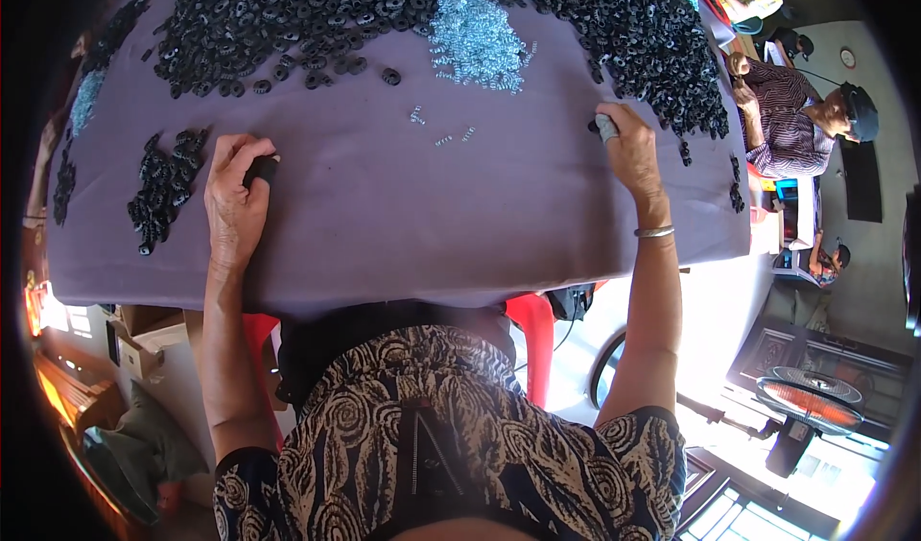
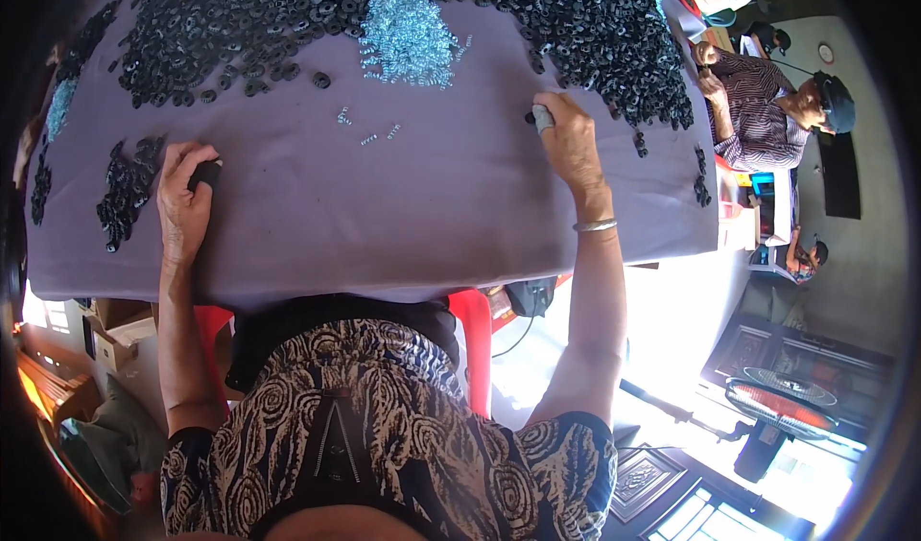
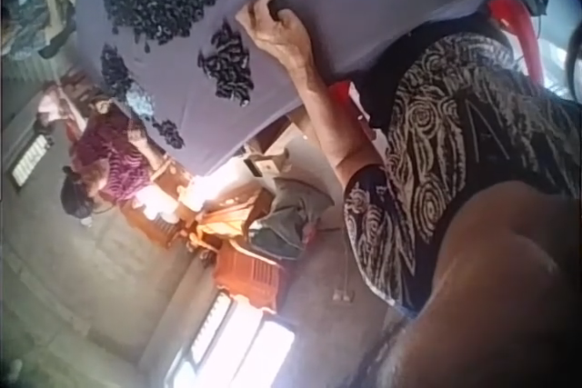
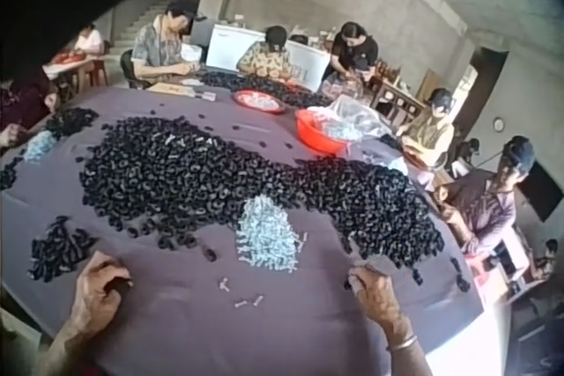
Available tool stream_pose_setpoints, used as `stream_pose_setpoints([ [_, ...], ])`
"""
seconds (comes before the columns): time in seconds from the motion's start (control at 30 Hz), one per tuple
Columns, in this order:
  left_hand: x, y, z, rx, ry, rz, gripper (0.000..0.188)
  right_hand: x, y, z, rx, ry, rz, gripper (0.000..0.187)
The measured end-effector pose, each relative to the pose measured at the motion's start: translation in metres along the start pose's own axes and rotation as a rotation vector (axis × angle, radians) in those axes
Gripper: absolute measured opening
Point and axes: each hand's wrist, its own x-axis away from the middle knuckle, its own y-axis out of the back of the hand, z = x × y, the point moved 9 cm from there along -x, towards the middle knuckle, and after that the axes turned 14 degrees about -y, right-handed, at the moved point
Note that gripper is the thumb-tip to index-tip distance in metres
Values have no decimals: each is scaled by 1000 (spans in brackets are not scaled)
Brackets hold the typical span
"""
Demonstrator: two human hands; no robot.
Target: The recorder is manually assembling small blue plastic pieces into black garment accessories in a workshop setting.
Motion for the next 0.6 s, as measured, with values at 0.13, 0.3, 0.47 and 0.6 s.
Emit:
stream_pose_setpoints([
  [0.13, 2, 1, 1, 7, 16, -8, 39, 8, -4, 12, -39, -72, 16, 17],
  [0.3, -2, 6, -5, -4, 11, -28, 36, 18, -11, 35, 26, 24, -97, 18],
  [0.47, 0, 8, -3, -35, -2, -79, 33, 21, -13, 52, -64, 3, -95, 22],
  [0.6, 3, 4, 3, -14, 39, -45, 37, 23, -20, 46, -83, -99, -71, 18],
])
